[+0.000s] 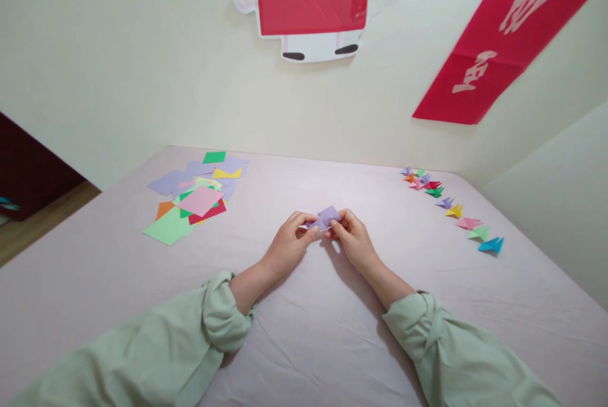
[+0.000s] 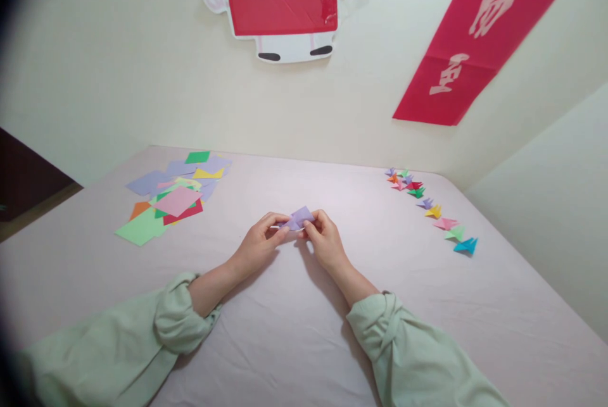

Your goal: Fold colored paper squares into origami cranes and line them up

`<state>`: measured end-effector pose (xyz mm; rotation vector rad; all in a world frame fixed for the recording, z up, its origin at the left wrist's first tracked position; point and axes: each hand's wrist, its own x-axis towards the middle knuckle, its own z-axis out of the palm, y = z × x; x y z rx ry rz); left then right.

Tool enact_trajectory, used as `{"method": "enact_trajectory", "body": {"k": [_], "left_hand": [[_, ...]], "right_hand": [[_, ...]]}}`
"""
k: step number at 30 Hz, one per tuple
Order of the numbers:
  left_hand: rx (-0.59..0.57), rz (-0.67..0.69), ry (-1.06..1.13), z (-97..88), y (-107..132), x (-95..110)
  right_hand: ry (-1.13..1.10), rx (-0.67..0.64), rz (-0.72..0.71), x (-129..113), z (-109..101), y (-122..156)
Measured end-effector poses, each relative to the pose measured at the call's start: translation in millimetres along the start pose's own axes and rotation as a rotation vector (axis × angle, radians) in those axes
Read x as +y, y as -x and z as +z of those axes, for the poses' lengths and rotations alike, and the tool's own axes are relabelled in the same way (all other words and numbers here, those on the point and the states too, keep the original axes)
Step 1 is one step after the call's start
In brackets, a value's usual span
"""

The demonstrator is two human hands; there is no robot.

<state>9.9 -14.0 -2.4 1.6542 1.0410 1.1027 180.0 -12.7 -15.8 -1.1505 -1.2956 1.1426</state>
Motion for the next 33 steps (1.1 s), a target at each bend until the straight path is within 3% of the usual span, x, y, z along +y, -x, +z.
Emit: {"method": "enact_trajectory", "body": {"k": [4, 7, 11, 17, 23, 33], "left_hand": [[-0.069, 0.060, -0.107, -0.9, -1, 1], [-0.058, 0.091, -0.145, -1.5, -2, -2], [-0.015, 0.106, -0.191, -1.4, -2, -9], [-0.080, 0.173, -0.339, 0.1, 0, -4], [-0.051, 0.119, -0.208, 1.9, -1, -3], [0.053, -0.052, 0.010, -0.6, -5, -13]], "right_hand": [[-0.053, -0.042, 0.032, 1, 3, 1], [-0.051, 0.019, 0.017, -1, 4, 2], [0.206, 0.139, -0.152, -10, 2, 7], [0.522, -0.075, -0.343, -15, 5, 13], [0.638, -0.011, -0.320, -8, 0, 9], [0.588, -0.009, -0.299, -6, -2, 8]]}}
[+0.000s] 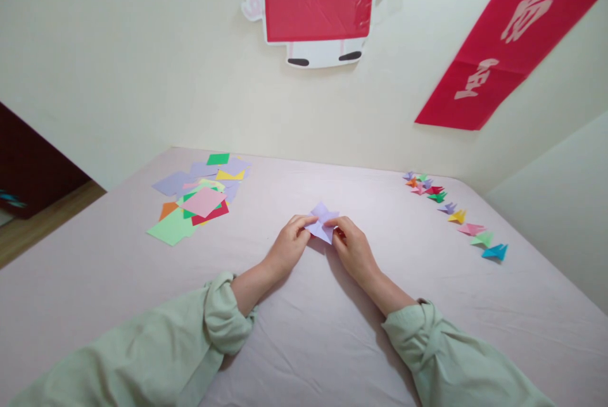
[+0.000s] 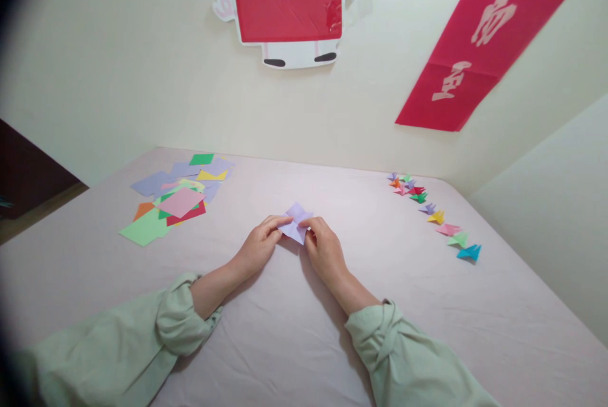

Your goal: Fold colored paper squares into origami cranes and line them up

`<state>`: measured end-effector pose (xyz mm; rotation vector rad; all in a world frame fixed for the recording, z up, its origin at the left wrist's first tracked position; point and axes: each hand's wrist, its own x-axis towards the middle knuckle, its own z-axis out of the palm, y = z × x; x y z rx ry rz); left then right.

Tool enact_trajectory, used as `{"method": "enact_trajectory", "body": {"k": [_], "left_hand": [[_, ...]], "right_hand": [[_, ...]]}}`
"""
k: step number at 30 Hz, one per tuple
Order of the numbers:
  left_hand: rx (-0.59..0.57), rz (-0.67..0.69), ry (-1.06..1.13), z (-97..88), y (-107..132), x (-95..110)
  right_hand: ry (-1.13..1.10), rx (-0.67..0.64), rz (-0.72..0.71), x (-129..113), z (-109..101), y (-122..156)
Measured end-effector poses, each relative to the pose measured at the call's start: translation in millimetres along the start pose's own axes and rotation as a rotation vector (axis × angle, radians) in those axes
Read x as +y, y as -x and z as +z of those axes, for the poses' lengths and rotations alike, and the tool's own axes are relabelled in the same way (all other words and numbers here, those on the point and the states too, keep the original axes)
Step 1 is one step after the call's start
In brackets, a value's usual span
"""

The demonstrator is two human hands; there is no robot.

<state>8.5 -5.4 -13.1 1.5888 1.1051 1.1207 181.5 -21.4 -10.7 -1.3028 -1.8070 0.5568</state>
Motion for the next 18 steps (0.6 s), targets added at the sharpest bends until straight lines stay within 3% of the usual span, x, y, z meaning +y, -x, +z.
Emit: {"method": "enact_trajectory", "body": {"k": [9, 18], "left_hand": [[-0.001, -0.146, 0.225, 2.2, -1.7, -3.7], [0.010, -0.095, 0.142, -0.2, -1.2, -0.3]], "right_hand": [[-0.340, 0.002, 0.163, 6.0, 0.0, -4.6], [-0.333, -0.041, 0.134, 3.6, 2.9, -1.1]]}}
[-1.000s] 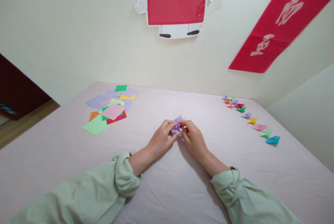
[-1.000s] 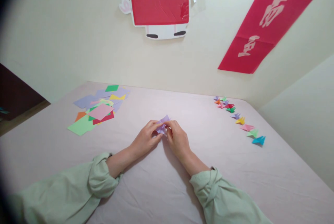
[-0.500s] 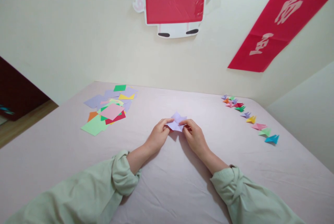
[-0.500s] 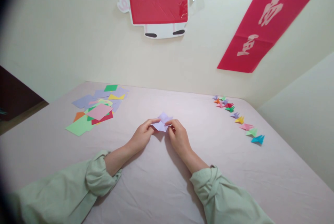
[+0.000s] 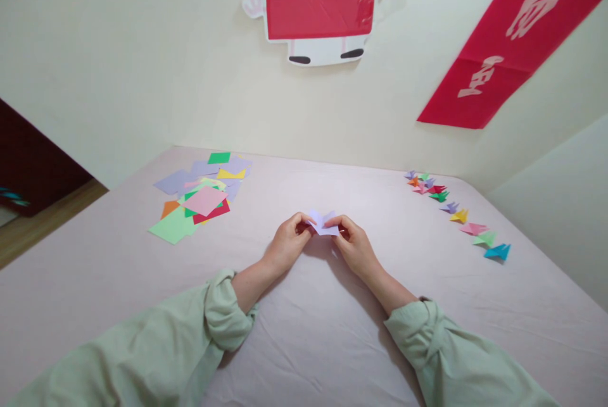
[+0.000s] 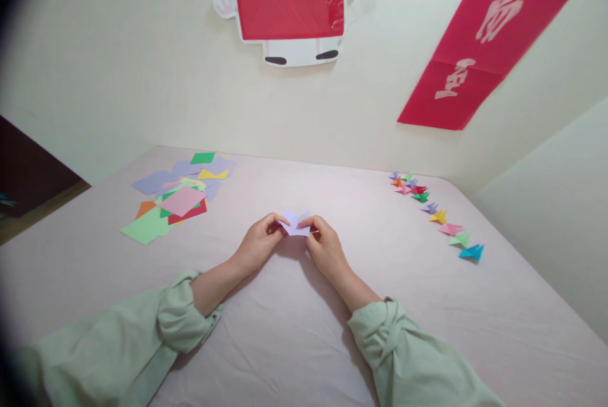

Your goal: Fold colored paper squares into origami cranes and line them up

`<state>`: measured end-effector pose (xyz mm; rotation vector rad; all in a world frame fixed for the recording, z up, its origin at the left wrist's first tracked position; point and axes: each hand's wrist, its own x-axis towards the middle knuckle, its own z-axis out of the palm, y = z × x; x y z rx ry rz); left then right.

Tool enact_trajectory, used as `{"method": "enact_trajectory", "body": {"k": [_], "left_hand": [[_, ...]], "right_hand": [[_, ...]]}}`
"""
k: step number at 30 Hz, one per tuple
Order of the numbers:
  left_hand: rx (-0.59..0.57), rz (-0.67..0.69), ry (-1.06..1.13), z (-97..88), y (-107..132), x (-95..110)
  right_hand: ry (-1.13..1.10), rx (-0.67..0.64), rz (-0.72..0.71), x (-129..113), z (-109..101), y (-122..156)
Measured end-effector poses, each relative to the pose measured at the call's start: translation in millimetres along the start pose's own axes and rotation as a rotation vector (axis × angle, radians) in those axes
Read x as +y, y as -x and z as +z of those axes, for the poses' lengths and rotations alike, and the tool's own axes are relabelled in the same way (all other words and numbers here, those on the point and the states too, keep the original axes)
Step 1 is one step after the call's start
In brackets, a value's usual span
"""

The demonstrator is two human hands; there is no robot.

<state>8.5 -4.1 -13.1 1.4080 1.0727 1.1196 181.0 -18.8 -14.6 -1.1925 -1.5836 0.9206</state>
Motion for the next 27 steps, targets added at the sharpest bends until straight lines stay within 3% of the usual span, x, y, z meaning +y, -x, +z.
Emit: {"method": "enact_trajectory", "body": {"k": [9, 27], "left_hand": [[0.000, 0.055, -0.061, -1.2, -1, -2], [-0.146, 0.123, -0.154, 1.6, 6, 6]], "right_hand": [[0.151, -0.013, -0.114, -10, 3, 2], [0.144, -0.048, -0.013, -10, 5, 5]]}}
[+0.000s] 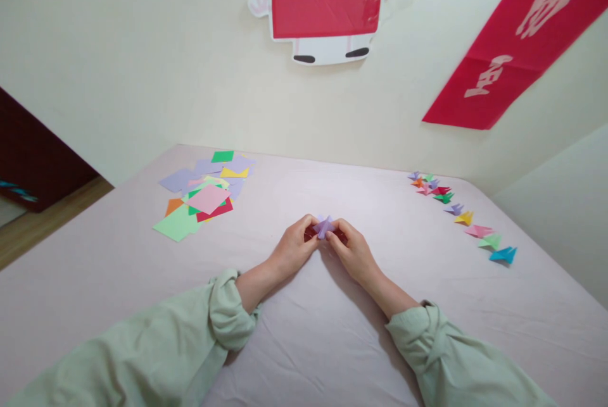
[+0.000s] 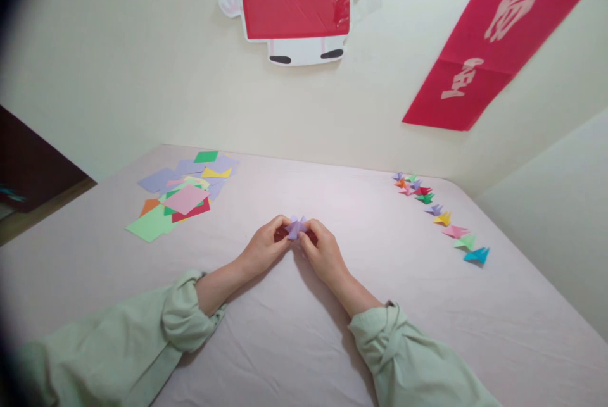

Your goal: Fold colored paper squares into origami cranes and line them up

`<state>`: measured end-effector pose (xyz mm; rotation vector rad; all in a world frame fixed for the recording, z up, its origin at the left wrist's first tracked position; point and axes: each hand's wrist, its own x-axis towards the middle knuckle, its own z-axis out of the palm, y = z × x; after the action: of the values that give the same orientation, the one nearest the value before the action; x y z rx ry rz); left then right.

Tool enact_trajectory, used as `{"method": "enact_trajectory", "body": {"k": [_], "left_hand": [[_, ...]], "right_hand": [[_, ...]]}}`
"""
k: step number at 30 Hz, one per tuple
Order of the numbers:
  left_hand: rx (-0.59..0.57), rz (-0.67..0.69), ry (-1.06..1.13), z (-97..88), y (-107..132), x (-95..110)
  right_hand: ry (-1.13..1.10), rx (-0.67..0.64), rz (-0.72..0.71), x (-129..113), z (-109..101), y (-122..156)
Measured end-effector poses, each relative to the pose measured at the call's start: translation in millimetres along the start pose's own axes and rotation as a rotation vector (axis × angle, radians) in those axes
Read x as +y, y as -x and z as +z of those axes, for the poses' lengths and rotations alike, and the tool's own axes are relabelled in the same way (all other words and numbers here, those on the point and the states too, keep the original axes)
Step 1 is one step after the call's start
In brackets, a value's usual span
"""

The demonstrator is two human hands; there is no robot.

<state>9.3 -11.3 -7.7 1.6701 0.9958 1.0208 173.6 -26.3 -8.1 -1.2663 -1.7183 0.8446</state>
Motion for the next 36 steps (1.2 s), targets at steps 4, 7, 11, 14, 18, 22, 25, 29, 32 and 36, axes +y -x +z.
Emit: {"method": "enact_trajectory", "body": {"k": [4, 7, 11, 14, 18, 22, 25, 29, 32, 36], "left_hand": [[-0.004, -0.008, -0.015, -0.6, 0.0, -3.3], [0.022, -0.021, -0.037, -1.8, -0.8, -2.8], [0.032, -0.035, -0.038, -2.4, -1.2, 0.7], [0.026, -0.022, -0.028, -1.8, -1.1, 1.2], [0.032, 0.026, -0.076, -1.4, -0.6, -0.1], [0.020, 0.053, -0.114, -2.1, 1.0, 2.2], [0.026, 0.035, -0.083, -1.7, 2.0, 4.4], [0.069, 0.003, -0.010, 0.7, 1.9, 0.7], [0.072, -0.021, 0.059, 2.5, 1.3, -4.1], [0.063, -0.026, 0.066, 2.3, 0.9, -2.9]], "right_hand": [[0.028, 0.001, -0.009, 1.4, 0.2, -0.1], [-0.002, 0.004, -0.027, -0.5, -0.1, -0.7], [-0.045, -0.006, -0.028, -3.0, -0.2, -1.3], [-0.013, 0.004, -0.023, -2.1, 0.4, -0.9], [0.008, 0.008, -0.023, 0.5, 1.7, 0.0], [-0.028, 0.003, -0.013, 0.8, 2.2, 0.4], [-0.048, 0.015, -0.005, 0.7, 3.0, 0.3], [-0.072, 0.033, -0.013, 1.3, 5.4, 0.2], [-0.077, 0.039, -0.008, 0.6, 6.8, 0.7], [-0.068, 0.052, -0.006, -1.4, 7.2, 1.5]]}}
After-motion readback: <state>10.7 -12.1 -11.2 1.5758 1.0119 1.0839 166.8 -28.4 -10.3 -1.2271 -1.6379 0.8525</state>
